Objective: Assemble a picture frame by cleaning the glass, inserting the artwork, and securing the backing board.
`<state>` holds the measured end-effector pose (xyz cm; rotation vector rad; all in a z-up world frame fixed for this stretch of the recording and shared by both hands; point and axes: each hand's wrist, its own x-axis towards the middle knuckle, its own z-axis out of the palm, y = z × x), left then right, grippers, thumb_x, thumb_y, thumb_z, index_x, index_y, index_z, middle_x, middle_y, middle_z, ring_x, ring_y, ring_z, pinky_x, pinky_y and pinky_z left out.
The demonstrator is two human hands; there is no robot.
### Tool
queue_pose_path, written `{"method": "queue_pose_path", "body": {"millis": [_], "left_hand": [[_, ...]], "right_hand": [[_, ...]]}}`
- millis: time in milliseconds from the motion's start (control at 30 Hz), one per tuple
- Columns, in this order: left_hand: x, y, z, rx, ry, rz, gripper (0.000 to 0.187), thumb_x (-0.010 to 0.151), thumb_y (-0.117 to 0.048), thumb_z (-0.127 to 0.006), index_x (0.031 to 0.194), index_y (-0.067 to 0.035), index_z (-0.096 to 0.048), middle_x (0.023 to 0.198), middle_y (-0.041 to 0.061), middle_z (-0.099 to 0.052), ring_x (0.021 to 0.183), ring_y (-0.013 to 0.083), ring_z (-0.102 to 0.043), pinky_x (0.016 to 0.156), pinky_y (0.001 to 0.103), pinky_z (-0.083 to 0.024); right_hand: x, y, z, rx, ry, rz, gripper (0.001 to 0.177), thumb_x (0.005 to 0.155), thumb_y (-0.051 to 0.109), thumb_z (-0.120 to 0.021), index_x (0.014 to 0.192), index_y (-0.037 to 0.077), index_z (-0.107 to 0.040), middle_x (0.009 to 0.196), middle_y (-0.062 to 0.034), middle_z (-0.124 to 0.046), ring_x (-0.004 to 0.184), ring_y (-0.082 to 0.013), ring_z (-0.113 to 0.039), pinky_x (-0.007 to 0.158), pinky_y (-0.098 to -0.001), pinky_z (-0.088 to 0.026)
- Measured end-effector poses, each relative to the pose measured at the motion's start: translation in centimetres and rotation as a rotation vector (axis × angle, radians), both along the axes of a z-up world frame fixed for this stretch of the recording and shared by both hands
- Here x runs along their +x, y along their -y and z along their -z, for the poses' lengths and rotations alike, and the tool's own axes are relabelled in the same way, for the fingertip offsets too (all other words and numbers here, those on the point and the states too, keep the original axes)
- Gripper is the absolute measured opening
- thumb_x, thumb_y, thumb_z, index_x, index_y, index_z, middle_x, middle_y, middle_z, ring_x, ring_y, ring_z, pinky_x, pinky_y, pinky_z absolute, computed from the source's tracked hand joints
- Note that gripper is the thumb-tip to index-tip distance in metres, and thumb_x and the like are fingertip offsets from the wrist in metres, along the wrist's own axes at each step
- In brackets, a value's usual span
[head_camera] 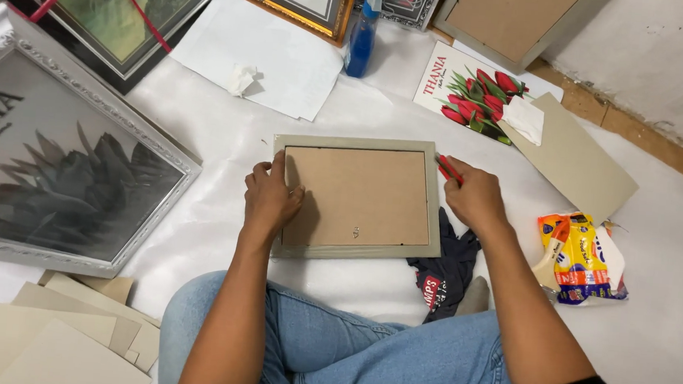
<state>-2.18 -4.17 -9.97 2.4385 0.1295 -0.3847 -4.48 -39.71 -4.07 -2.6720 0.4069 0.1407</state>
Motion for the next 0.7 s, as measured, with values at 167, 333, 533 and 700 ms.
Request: {"method": "queue_pose_path", "body": {"millis": [167,333,533,700], "left_hand": [[0.7,0.5,-0.5,0.010,-0.024,-0.001,0.078,0.091,-0.032,-0.069,0.158,-0.013,-0.036,0.144,0.027,-0.044,0.138,0.0499,-0.041,0.106,0.062,-0.043],[1.0,0.5,-0.9,0.004,-0.051,-0.014,0.078,0.091,-0.030,-0.069,0.159,-0.011,-0.036,0.144,0.029,-0.045,0.137,0.0509,-0.043,0.106,0.062,-0.043],[1.2,0.2,-1.1,-0.047,-0.039,-0.059,0.077,0.092,-0.029,-0.068,0.159,-0.008,-0.034,0.143,0.029,-0.047,0.135,0.0513,-0.046,0.106,0.063,-0.041],[1.2,-0.6,-1.0,-0.172,-0.009,-0.155,0.080,0.093,-0.033,-0.068,0.159,-0.005,-0.032,0.143,0.030,-0.047,0.135,0.0518,-0.045,0.107,0.065,-0.038]], "right_hand": [[2.7,-1.3,2.2,-0.054,-0.039,-0.083,0.053,0.089,0.017,-0.057,0.141,0.020,-0.066,0.107,-0.0234,-0.074,0.104,-0.0408,-0.071,0.086,-0.0467,-0.059],[3.0,-2.0,1.8,-0.044,-0.070,-0.107,0.053,0.091,0.012,-0.052,0.143,0.011,-0.064,0.110,-0.0294,-0.071,0.108,-0.0441,-0.069,0.089,-0.0487,-0.058],[0.2,-3.7,-0.7,-0.065,-0.238,-0.116,0.055,0.091,0.008,-0.050,0.146,0.004,-0.058,0.121,-0.0330,-0.068,0.116,-0.0447,-0.066,0.093,-0.0501,-0.057],[-3.4,-5.6,-3.3,-0.084,-0.335,-0.099,0.056,0.091,0.007,-0.048,0.147,0.002,-0.057,0.126,-0.0330,-0.066,0.118,-0.0444,-0.065,0.094,-0.0514,-0.057]]}}
